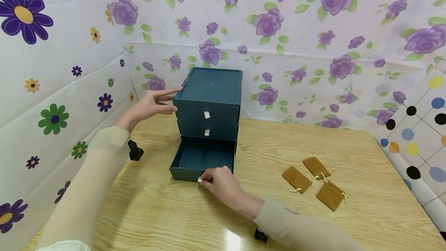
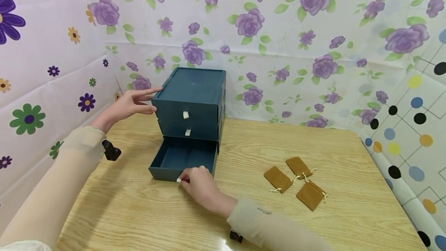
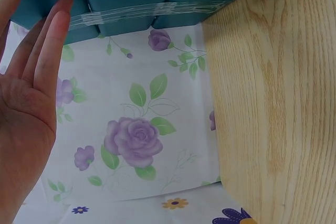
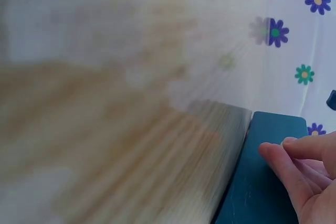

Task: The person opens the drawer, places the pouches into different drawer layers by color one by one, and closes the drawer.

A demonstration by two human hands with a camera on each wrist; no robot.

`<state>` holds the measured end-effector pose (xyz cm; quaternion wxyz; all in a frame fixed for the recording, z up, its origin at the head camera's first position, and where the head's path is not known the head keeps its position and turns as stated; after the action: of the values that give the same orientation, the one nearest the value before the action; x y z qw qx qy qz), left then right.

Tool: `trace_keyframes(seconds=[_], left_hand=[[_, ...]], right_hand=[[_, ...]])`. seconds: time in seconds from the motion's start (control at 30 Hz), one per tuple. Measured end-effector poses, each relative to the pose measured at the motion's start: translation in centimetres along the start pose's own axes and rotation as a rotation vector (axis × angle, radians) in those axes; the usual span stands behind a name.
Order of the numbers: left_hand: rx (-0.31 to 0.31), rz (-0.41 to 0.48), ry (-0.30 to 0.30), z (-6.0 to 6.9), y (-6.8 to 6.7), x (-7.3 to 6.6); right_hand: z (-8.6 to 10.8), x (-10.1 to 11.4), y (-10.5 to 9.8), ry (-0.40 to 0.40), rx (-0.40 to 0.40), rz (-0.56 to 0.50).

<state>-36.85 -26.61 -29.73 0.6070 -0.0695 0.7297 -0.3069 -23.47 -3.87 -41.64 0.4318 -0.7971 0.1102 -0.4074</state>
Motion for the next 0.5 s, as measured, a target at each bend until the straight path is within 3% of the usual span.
trace_keyframes(seconds=[0.5], left_hand=[[-0.003,-0.005,0.002,0.0,0.0,0.0]], right_hand=[[1.6,2.0,0.7,0.016,0.067,0.038]])
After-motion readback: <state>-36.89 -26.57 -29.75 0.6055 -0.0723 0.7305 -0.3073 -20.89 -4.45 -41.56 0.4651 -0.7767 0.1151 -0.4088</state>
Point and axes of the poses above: each hand's wrist, its own z-axis away from the middle knuckle, its own y-axis out of the palm, x = y × z, the point moved 7 cm from there along -z, towards the middle knuckle, and after that the axes turned 2 degrees about -y, right-handed, at the moved point
